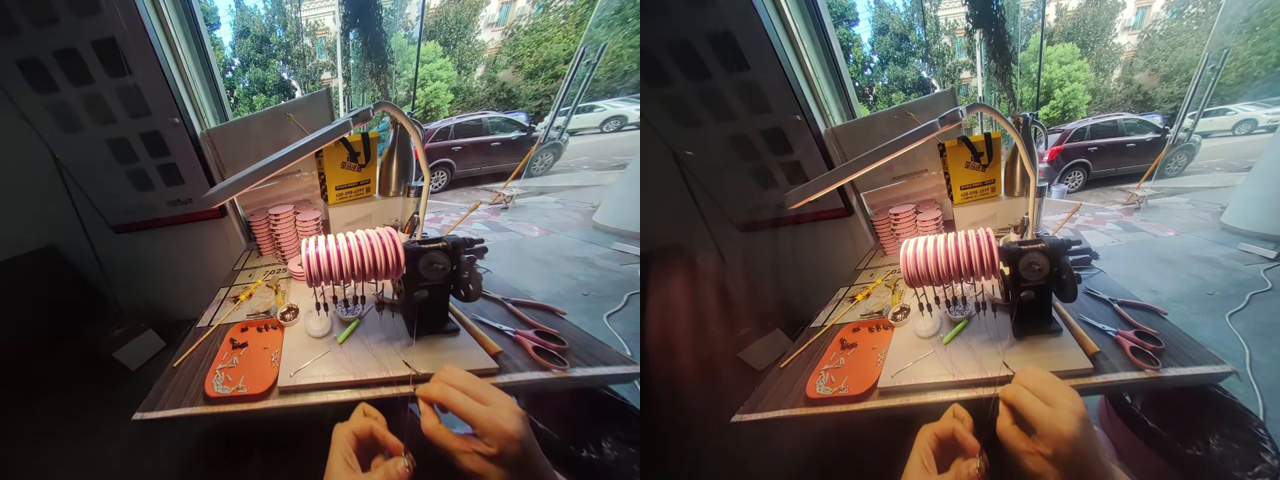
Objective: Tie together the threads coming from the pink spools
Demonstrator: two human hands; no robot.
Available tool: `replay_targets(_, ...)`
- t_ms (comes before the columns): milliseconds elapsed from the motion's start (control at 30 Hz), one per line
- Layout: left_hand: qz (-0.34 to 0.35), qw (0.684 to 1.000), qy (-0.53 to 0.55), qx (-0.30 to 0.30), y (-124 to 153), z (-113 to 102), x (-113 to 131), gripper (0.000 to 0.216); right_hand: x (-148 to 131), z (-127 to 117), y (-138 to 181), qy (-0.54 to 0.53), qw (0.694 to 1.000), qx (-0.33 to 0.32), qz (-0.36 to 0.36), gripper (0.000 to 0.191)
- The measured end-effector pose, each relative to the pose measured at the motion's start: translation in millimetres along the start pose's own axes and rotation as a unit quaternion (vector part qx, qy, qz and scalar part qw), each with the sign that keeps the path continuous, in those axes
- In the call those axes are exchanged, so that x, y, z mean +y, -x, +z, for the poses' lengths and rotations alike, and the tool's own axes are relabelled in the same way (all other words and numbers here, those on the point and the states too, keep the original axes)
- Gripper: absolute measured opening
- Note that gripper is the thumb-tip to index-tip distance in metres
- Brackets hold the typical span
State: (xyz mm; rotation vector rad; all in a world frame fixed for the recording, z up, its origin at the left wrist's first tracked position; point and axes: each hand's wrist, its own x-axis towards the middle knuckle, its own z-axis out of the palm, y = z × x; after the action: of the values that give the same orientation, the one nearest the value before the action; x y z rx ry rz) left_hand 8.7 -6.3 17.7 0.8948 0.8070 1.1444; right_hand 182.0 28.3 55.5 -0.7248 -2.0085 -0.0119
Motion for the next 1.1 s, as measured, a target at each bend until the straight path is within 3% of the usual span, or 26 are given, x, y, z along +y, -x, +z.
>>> replay_targets(267, -0.045, 0.998, -0.039, -0.020, -6, 7, 11, 0.037, -7, 1, -8, 0.012, 0.999, 0.023, -0.022, 0.024)
replay_targets(467, -0.015, 0.997, -0.080, 0.009, -9, 3, 9, 0.048, -2, 9, -1, -0.012, 1.000, 0.023, -0.004, 0.024)
replay_targets(600, -0.123, 0.991, -0.055, -0.017, -7, 6, 18, 0.048, -1, 15, 4, -0.019, 0.999, 0.038, 0.024, 0.024)
replay_targets(700, -0.170, 0.985, 0.014, -0.031, -8, 6, 21, 0.046, 1, 11, 6, -0.015, 1.000, -0.019, 0.011, 0.023)
replay_targets(800, -0.153, 0.987, 0.029, -0.043, -7, -8, 26, 0.043, 1, 11, 7, -0.039, 0.996, -0.072, 0.026, 0.020)
replay_targets(867, -0.127, 0.991, -0.011, -0.045, -4, -23, 35, 0.041, -1, 20, 4, -0.041, 0.995, -0.089, 0.018, 0.022)
replay_targets(967, -0.072, 0.991, -0.096, -0.052, 8, -40, 58, 0.039, -8, 53, -9, -0.001, 0.997, -0.076, -0.034, 0.029)
replay_targets(1100, -0.060, 0.983, -0.166, -0.052, 17, -38, 95, 0.040, -20, 110, -33, 0.046, 0.996, -0.019, -0.070, 0.038)
